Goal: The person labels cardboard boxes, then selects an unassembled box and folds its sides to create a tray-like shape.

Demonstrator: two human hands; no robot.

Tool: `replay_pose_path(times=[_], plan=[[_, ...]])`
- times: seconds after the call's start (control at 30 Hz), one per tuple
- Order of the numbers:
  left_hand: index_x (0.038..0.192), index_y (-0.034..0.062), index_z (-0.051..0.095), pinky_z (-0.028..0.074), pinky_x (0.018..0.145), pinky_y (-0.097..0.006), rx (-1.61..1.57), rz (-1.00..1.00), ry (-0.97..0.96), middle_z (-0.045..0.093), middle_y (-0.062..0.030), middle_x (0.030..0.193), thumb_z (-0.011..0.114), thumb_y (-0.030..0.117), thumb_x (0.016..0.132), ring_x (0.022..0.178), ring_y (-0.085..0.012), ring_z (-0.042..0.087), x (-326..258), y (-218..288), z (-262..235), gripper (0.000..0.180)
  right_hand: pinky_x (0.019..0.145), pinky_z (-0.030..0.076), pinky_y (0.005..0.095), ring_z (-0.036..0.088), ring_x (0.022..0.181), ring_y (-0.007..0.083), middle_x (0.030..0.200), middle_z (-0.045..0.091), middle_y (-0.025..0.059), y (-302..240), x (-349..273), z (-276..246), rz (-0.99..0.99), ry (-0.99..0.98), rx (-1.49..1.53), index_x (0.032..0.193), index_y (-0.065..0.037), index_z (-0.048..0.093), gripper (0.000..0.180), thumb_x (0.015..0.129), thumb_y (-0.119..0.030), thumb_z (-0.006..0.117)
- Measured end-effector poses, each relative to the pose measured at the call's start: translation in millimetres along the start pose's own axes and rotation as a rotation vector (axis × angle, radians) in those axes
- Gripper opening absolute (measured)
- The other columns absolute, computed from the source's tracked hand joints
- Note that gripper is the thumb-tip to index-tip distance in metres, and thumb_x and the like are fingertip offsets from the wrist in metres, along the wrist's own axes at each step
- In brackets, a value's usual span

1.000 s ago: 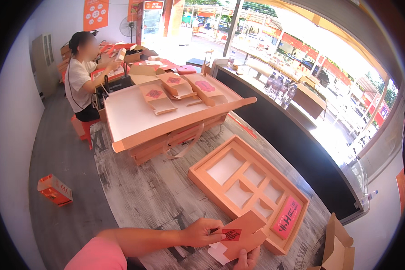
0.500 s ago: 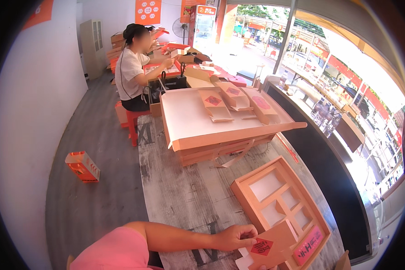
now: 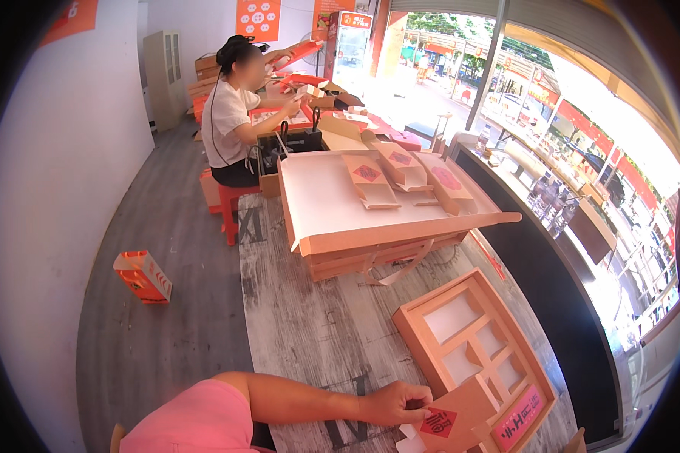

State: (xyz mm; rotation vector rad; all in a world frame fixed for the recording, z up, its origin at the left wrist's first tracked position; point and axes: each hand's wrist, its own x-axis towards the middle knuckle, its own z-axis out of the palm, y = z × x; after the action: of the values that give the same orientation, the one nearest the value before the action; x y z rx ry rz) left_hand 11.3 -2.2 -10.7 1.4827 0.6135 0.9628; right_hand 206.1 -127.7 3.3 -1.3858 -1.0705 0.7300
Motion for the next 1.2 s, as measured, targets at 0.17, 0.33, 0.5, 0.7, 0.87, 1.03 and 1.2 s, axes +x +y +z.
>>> replay_pose_path(times=[0.17, 0.33, 0.5, 0.7, 0.87, 1.03, 1.2], plan=[[0.093, 0.0011, 0.061, 0.044, 0.061, -0.026, -0.036, 0.072, -0.025, 0.058, -0.0007, 0.074, 0.071, 0.015, 0.097, 0.07, -0.0053, 0.051, -0.1, -2.9, 2.4, 0.017, 0.067, 0.051, 0.0325, 0.059, 0.078, 0.0169, 0.095, 0.065, 0.0083, 19.4, -4.1, -6.0, 0.058, -0.025, 0.071, 0.124, 0.004, 0.055, 0.037, 0.095, -0.016, 0.066], [0.089, 0.0009, 0.061, 0.047, 0.061, -0.029, 0.051, 0.164, -0.032, 0.061, -0.0059, 0.076, 0.072, 0.014, 0.095, 0.068, -0.0123, 0.058, -3.6, 5.2, 1.5, 0.018, 0.06, 0.045, 0.0277, 0.054, 0.069, 0.0124, 0.08, 0.061, 0.0027, 13.6, -2.2, -3.4, 0.057, -0.025, 0.139, 0.096, -0.001, 0.061, 0.014, 0.095, -0.014, 0.066], [0.089, 0.0011, 0.063, 0.048, 0.06, -0.034, 0.322, 0.487, -0.047, 0.061, -0.0091, 0.076, 0.07, 0.013, 0.093, 0.067, -0.024, 0.062, -5.3, 3.0, -0.3, 0.015, 0.057, 0.039, 0.0259, 0.05, 0.067, 0.0093, 0.073, 0.057, -0.0002, 1.1, -2.4, 2.8, 0.121, 0.024, 0.093, 0.081, -0.006, 0.059, 0.017, 0.095, -0.012, 0.065], [0.082, 0.0065, 0.07, 0.051, 0.055, -0.039, 0.481, 0.676, -0.114, 0.064, -0.01, 0.074, 0.074, 0.015, 0.086, 0.062, -0.028, 0.064, -12.5, 13.9, 7.9, 0.01, 0.058, 0.039, 0.0245, 0.05, 0.067, 0.0083, 0.075, 0.057, -0.0008, 15.1, 7.9, 1.4, -0.101, -0.028, 0.13, 0.086, -0.006, 0.061, 0.016, 0.097, -0.017, 0.067], [0.085, 0.0077, 0.07, 0.053, 0.058, -0.04, 0.373, 0.52, -0.061, 0.068, -0.0103, 0.081, 0.074, 0.015, 0.087, 0.066, -0.029, 0.067, -14.6, -0.2, 10.2, 0.008, 0.061, 0.041, 0.0251, 0.051, 0.069, 0.0086, 0.077, 0.058, -0.0003, 6.9, 1.5, 0.9, -0.004, -0.032, 0.123, 0.094, -0.005, 0.063, 0.019, 0.098, -0.022, 0.069], [0.091, 0.0014, 0.065, 0.049, 0.059, -0.034, 0.141, 0.291, -0.082, 0.061, -0.0093, 0.077, 0.071, 0.015, 0.094, 0.067, -0.0237, 0.063, -11.2, 12.0, 7.4, 0.015, 0.063, 0.044, 0.0266, 0.055, 0.072, 0.0104, 0.082, 0.062, 0.0011, 11.5, -3.9, -3.4, 0.097, 0.034, 0.097, 0.102, -0.003, 0.064, 0.019, 0.099, -0.021, 0.068], [0.092, 0.0009, 0.066, 0.05, 0.06, -0.033, 0.137, 0.216, -0.058, 0.064, -0.0101, 0.076, 0.07, 0.016, 0.096, 0.067, -0.0211, 0.064, -10.8, 4.2, 5.7, 0.016, 0.065, 0.047, 0.0277, 0.057, 0.076, 0.0116, 0.089, 0.064, 0.0034, -0.8, -2.9, -1.2, 0.077, -0.016, 0.106, 0.105, -0.001, 0.064, 0.019, 0.099, -0.018, 0.067]])
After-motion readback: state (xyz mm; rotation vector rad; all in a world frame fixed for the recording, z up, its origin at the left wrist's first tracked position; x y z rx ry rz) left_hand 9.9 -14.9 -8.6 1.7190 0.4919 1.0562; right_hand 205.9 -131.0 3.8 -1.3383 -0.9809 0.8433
